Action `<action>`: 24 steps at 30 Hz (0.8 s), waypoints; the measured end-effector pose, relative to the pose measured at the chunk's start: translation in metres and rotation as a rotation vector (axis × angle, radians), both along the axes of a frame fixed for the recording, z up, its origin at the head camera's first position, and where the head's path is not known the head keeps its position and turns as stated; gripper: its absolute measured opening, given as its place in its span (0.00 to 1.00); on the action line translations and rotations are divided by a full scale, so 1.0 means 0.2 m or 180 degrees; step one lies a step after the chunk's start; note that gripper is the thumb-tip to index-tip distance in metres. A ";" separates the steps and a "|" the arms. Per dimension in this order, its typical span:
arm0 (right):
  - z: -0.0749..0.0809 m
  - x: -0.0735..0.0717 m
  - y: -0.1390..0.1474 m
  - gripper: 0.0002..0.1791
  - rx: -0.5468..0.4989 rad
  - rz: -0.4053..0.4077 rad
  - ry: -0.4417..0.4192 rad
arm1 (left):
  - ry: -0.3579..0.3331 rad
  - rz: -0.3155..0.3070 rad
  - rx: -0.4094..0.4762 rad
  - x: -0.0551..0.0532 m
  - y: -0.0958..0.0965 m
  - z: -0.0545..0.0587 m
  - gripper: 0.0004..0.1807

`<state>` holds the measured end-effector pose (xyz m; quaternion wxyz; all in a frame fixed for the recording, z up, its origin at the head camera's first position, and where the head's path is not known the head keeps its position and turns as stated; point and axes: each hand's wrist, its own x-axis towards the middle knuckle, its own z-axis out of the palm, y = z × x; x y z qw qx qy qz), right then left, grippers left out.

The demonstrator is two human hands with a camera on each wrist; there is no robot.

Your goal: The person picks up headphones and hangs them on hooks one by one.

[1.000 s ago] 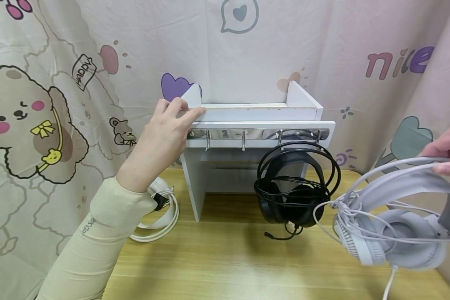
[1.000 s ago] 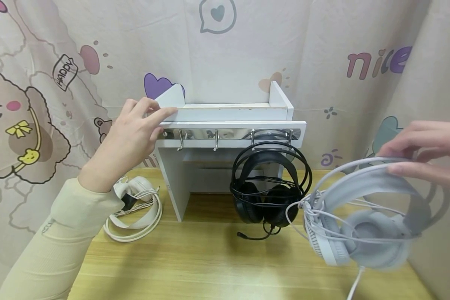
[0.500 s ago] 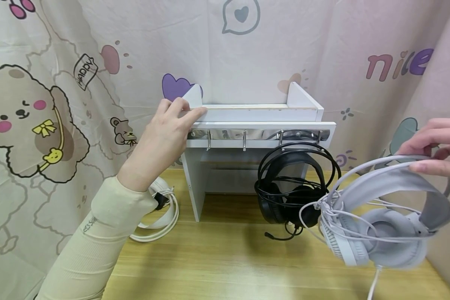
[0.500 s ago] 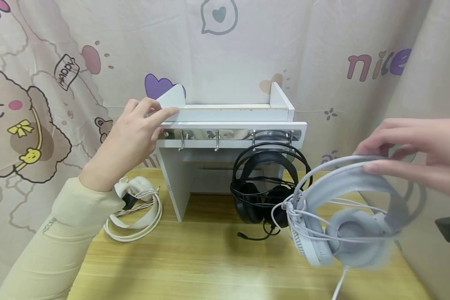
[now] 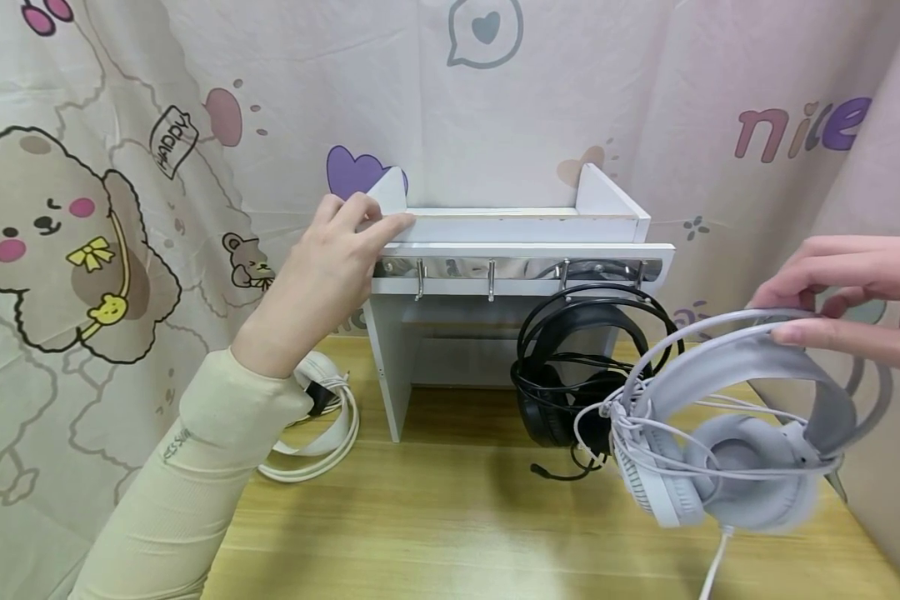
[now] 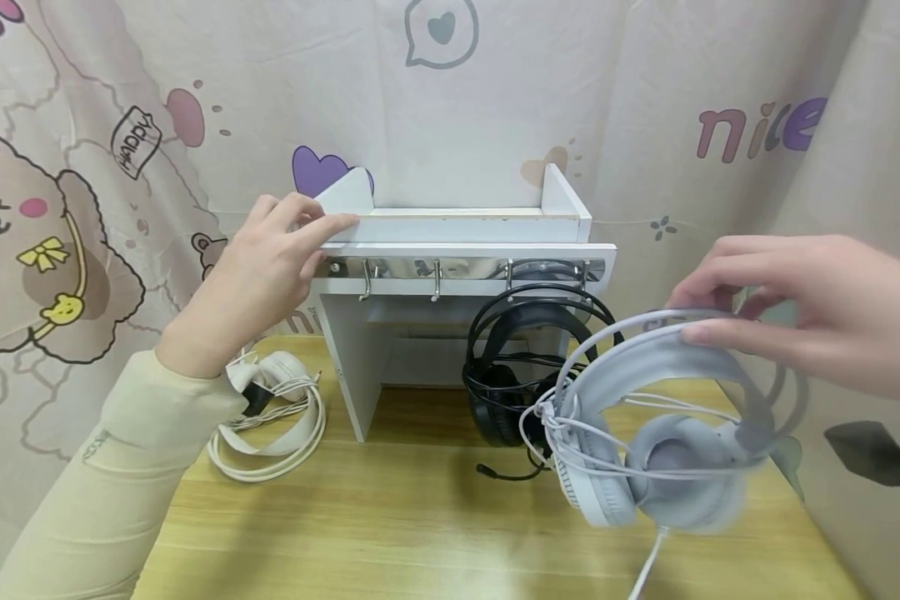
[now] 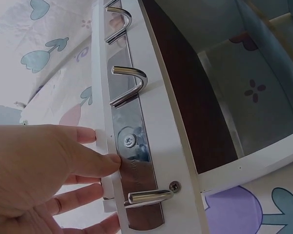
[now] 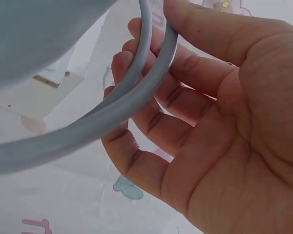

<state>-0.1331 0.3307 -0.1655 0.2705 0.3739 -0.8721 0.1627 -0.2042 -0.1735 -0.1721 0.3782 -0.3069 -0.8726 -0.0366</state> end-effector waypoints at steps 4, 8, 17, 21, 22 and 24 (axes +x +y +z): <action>0.03 0.01 -0.05 0.37 0.0234 0.0008 0.0019 | -0.0024 0.0003 -0.0009 0.00 0.00 0.01 0.38; 0.05 0.03 -0.11 0.37 0.0339 0.0071 0.0048 | -0.0046 -0.0014 0.0010 0.00 0.00 0.01 0.39; 0.09 0.06 -0.24 0.37 0.0469 0.0317 0.0039 | -0.0028 -0.0109 0.0102 -0.01 -0.02 0.01 0.38; 0.08 0.02 -0.21 0.33 0.0646 0.0306 -0.0045 | 0.0001 -0.0142 0.0144 -0.01 -0.02 0.01 0.36; 0.07 0.00 -0.19 0.31 0.0716 0.0284 -0.0098 | 0.0006 -0.0149 0.0149 -0.01 -0.02 0.01 0.36; 0.04 -0.09 -0.11 0.28 0.0913 0.0356 -0.0164 | 0.0010 -0.0173 0.0159 -0.01 -0.02 0.01 0.34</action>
